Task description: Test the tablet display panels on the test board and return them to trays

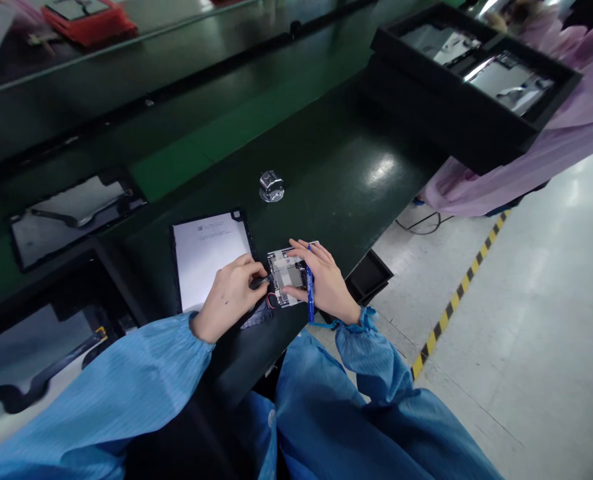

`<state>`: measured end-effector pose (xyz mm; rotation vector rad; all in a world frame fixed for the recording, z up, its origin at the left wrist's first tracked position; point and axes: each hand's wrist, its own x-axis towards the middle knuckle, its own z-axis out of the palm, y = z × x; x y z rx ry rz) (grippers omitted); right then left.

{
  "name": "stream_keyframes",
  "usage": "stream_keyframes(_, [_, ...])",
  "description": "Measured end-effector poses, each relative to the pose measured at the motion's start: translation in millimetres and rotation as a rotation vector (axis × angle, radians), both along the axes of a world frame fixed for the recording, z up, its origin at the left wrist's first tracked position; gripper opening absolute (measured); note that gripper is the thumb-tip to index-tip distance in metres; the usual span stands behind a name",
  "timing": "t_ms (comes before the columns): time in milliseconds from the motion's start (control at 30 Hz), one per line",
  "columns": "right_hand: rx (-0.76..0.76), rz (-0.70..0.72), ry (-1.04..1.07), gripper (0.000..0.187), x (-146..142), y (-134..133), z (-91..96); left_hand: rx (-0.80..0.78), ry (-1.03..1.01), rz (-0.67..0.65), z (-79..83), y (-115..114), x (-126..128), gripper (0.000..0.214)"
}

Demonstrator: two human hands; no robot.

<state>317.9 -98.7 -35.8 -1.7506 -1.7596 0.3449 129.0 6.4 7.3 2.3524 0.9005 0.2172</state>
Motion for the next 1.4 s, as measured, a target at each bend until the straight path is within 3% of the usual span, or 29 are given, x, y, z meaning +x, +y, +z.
stream_keyframes(800, [-0.020, -0.006, 0.048, 0.053, -1, 1, 4.5, -0.004, -0.037, -0.016, -0.1, 0, 0, 0.009])
stream_keyframes(1100, [-0.027, -0.282, 0.040, 0.052, -31, 14, 5.3, 0.018, -0.015, -0.029, 0.3, 0, 1, 0.010])
stream_keyframes(1300, [-0.010, -0.322, 0.114, 0.057, -32, 19, 4.7, 0.010, 0.040, -0.032, 3.3, 2, 5, 0.008])
stream_keyframes(1400, [0.094, -0.321, 0.250, 0.055, -21, 15, 18.3, -0.025, -0.077, -0.016, 19.7, 10, -10, 0.035])
